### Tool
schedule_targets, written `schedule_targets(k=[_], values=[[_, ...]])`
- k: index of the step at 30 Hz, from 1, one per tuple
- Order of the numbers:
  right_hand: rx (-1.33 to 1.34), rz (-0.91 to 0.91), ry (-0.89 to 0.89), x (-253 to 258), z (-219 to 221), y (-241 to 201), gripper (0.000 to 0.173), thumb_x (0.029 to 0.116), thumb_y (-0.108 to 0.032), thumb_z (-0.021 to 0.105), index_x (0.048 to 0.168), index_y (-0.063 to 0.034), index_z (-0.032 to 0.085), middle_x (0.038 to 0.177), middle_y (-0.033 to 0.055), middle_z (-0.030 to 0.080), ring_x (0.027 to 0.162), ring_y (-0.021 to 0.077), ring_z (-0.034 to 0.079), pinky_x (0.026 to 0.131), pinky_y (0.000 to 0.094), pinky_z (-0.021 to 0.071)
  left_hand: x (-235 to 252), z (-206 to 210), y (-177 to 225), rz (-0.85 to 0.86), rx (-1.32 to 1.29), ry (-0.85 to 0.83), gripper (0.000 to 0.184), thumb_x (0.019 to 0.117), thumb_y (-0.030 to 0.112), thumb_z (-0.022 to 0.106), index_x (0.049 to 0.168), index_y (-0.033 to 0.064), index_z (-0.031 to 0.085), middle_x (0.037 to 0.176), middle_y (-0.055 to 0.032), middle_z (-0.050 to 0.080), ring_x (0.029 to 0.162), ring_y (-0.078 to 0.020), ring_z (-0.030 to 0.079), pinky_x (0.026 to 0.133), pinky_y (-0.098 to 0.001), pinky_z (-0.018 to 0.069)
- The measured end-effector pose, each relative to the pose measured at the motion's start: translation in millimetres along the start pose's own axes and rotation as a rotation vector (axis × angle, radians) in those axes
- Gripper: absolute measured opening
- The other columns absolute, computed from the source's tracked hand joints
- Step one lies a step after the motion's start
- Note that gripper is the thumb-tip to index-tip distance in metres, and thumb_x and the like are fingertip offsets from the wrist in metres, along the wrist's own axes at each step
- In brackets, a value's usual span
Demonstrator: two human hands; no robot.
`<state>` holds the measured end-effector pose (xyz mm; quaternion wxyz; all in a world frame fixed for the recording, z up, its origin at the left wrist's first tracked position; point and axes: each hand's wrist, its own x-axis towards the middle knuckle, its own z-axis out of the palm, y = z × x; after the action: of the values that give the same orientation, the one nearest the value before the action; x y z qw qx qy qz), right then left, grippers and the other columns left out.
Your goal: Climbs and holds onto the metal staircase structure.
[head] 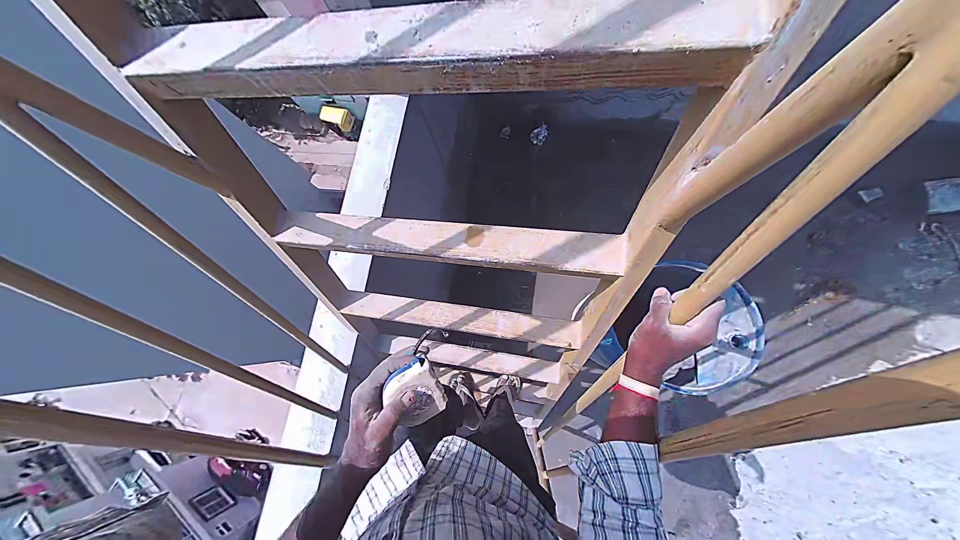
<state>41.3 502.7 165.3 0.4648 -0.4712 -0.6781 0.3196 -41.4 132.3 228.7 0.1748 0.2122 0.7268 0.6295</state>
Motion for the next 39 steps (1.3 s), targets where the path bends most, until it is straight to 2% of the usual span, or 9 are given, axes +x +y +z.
schedule_targets(k=[6,10,12,15,17,20,24,34,39], values=[[0.042,-0.115,0.034,14.0,-0.9,-22.5,0.044,0.0911,-0.009,0.069,0.123,0.0158,0.050,0.102,0.0194,0.060,0.089,0.0146,0.064,0.080,0.0264,0.0551,20.5,-14.7,2.8,-0.005,-0.005,0.035,0.052,0.0945,0.053,0.065,0.126,0.0120,0.067,0.126,-0.0056,0.070,0.110,-0.0166,0.068,0.094,-0.0354,0.0584],[0.206,-0.408,0.168,42.8,2.8,-82.9,0.070,0.0908,-0.019,0.067,0.140,0.0190,0.034,0.140,0.0368,0.046,0.132,0.0379,0.050,0.104,0.0448,0.0496,37.0,-24.2,5.7,-0.005,-0.030,0.046,0.052,0.0931,0.053,0.067,0.126,0.0132,0.068,0.123,-0.0038,0.070,0.108,-0.0160,0.069,0.092,-0.0349,0.0593],[0.287,-0.596,0.226,47.2,9.3,-126.7,0.060,0.0944,-0.029,0.065,0.136,0.0081,0.042,0.145,0.0298,0.046,0.138,0.0368,0.045,0.102,0.0472,0.0472,42.9,-31.3,8.9,0.003,-0.039,0.037,0.051,0.0932,0.052,0.067,0.126,0.0131,0.068,0.122,-0.0046,0.071,0.108,-0.0170,0.069,0.092,-0.0356,0.0593],[0.325,-0.800,0.029,61.2,44.2,-185.9,0.038,0.0983,-0.030,0.060,0.125,-0.0030,0.059,0.143,0.0193,0.053,0.143,0.0320,0.044,0.114,0.0455,0.0413,52.3,-41.5,16.1,0.019,-0.047,0.023,0.050,0.0932,0.052,0.067,0.126,0.0139,0.068,0.123,-0.0039,0.070,0.108,-0.0158,0.069,0.092,-0.0347,0.0590],[0.180,-0.850,-0.143,96.1,96.3,-214.7,0.040,0.0984,-0.031,0.058,0.125,-0.0035,0.068,0.139,0.0209,0.060,0.137,0.0344,0.050,0.114,0.0468,0.0389,55.4,-48.6,19.3,0.020,-0.042,0.014,0.051,0.0932,0.053,0.067,0.126,0.0140,0.068,0.124,-0.0055,0.070,0.109,-0.0179,0.069,0.093,-0.0366,0.0591],[-0.350,-0.727,-0.527,156.7,171.7,-237.5,0.056,0.1052,-0.056,0.040,0.138,-0.0164,0.064,0.143,0.0135,0.060,0.139,0.0329,0.050,0.119,0.0525,0.0316,56.2,-55.8,19.6,0.019,-0.026,0.009,0.051,0.0923,0.054,0.066,0.125,0.0145,0.068,0.123,-0.0052,0.071,0.108,-0.0178,0.069,0.093,-0.0364,0.0591],[-0.722,-0.572,-0.848,174.5,209.7,-242.4,0.072,0.1053,-0.062,0.025,0.110,-0.0044,0.068,0.118,0.0250,0.069,0.122,0.0436,0.062,0.099,0.0696,0.0385,57.2,-65.8,14.1,0.026,-0.029,0.030,0.050,0.0931,0.052,0.067,0.125,0.0132,0.069,0.123,-0.0051,0.071,0.109,-0.0179,0.069,0.094,-0.0368,0.0588],[-0.702,-0.586,-0.815,170.3,206.6,-240.7,0.067,0.1056,-0.058,0.029,0.114,-0.0036,0.068,0.120,0.0255,0.069,0.124,0.0432,0.061,0.103,0.0676,0.0368,34.6,-29.8,23.2,0.085,0.009,0.089,0.046,0.0950,0.054,0.064,0.126,0.0200,0.069,0.129,0.0006,0.069,0.116,-0.0129,0.066,0.100,-0.0337,0.0560],[-0.687,-0.605,-0.800,170.1,204.8,-237.8,0.066,0.1057,-0.056,0.030,0.109,-0.0029,0.067,0.116,0.0251,0.070,0.122,0.0433,0.061,0.101,0.0663,0.0382,19.5,-12.1,21.3,0.057,-0.035,0.190,0.048,0.0941,0.055,0.066,0.125,0.0186,0.070,0.133,-0.0030,0.068,0.122,-0.0174,0.064,0.104,-0.0375,0.0543]])
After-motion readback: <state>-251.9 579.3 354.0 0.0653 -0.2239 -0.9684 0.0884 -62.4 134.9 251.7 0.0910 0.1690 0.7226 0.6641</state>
